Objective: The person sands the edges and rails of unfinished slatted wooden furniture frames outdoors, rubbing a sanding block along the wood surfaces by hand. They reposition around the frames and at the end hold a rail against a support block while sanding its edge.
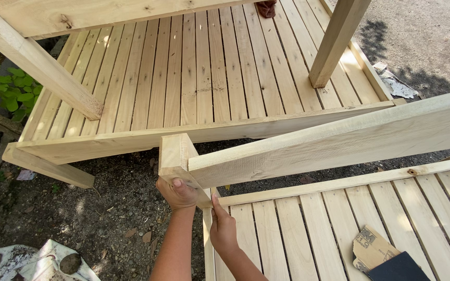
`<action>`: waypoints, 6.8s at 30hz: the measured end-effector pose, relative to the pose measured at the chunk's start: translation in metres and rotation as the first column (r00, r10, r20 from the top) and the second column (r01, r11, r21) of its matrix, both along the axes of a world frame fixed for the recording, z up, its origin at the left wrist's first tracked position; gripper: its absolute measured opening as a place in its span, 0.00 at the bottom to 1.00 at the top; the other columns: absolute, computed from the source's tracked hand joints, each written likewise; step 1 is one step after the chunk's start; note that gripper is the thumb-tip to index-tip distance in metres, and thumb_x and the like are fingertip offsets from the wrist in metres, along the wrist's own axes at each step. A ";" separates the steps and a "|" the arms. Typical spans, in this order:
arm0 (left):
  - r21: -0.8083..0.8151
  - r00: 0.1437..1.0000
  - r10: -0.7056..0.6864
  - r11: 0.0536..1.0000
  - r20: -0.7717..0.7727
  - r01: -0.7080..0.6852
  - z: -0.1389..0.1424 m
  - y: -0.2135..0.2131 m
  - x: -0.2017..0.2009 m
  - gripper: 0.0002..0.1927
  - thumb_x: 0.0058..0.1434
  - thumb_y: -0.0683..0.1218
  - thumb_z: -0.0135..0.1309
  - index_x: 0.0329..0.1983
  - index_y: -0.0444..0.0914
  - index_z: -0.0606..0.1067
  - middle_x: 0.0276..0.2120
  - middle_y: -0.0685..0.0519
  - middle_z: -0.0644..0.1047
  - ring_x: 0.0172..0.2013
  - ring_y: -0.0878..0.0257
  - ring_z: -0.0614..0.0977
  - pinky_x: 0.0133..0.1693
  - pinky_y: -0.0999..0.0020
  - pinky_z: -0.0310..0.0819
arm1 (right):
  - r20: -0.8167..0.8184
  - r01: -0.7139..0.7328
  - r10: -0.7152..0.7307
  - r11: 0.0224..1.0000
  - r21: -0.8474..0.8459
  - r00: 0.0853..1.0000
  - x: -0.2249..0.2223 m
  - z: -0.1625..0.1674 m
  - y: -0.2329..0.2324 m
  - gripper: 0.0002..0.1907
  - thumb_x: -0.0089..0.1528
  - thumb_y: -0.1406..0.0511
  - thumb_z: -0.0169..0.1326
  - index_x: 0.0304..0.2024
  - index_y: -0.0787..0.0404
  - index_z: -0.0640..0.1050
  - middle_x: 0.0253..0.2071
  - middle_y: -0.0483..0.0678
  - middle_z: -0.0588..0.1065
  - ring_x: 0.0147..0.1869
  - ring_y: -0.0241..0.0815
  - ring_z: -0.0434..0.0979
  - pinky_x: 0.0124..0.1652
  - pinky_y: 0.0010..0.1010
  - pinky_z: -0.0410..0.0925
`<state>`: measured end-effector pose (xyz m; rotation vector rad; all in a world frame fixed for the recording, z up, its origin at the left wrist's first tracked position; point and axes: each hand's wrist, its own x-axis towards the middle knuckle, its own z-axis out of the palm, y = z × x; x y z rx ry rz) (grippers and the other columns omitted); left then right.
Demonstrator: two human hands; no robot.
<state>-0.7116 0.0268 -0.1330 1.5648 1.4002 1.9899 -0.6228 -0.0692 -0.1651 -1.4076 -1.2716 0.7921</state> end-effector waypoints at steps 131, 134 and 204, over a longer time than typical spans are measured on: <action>-0.014 0.997 0.020 1.000 -0.072 -0.021 0.003 0.008 -0.001 0.51 0.61 0.83 0.30 0.24 0.31 0.71 0.18 0.51 0.72 0.22 0.59 0.79 0.26 0.64 0.69 | 0.228 0.004 -0.057 0.974 0.227 0.972 0.004 0.015 0.012 0.25 0.59 0.80 0.48 0.60 0.70 0.74 0.47 0.65 0.79 0.47 0.60 0.82 0.42 0.40 0.75; 0.016 0.999 0.000 1.000 -0.038 0.000 0.007 0.005 0.001 0.52 0.62 0.83 0.31 0.28 0.30 0.73 0.20 0.50 0.74 0.23 0.59 0.80 0.26 0.65 0.70 | 0.276 -0.012 -0.077 0.951 0.309 0.958 0.005 0.008 0.009 0.25 0.58 0.81 0.47 0.58 0.70 0.75 0.52 0.66 0.78 0.52 0.61 0.81 0.46 0.40 0.76; 0.004 0.995 0.058 0.998 -0.083 -0.058 -0.002 0.009 -0.001 0.50 0.61 0.84 0.29 0.25 0.33 0.71 0.18 0.49 0.73 0.21 0.56 0.79 0.27 0.64 0.70 | -0.253 0.005 -0.018 0.999 -0.051 0.967 0.011 0.010 0.080 0.13 0.62 0.77 0.45 0.43 0.70 0.80 0.39 0.59 0.80 0.39 0.47 0.78 0.41 0.35 0.70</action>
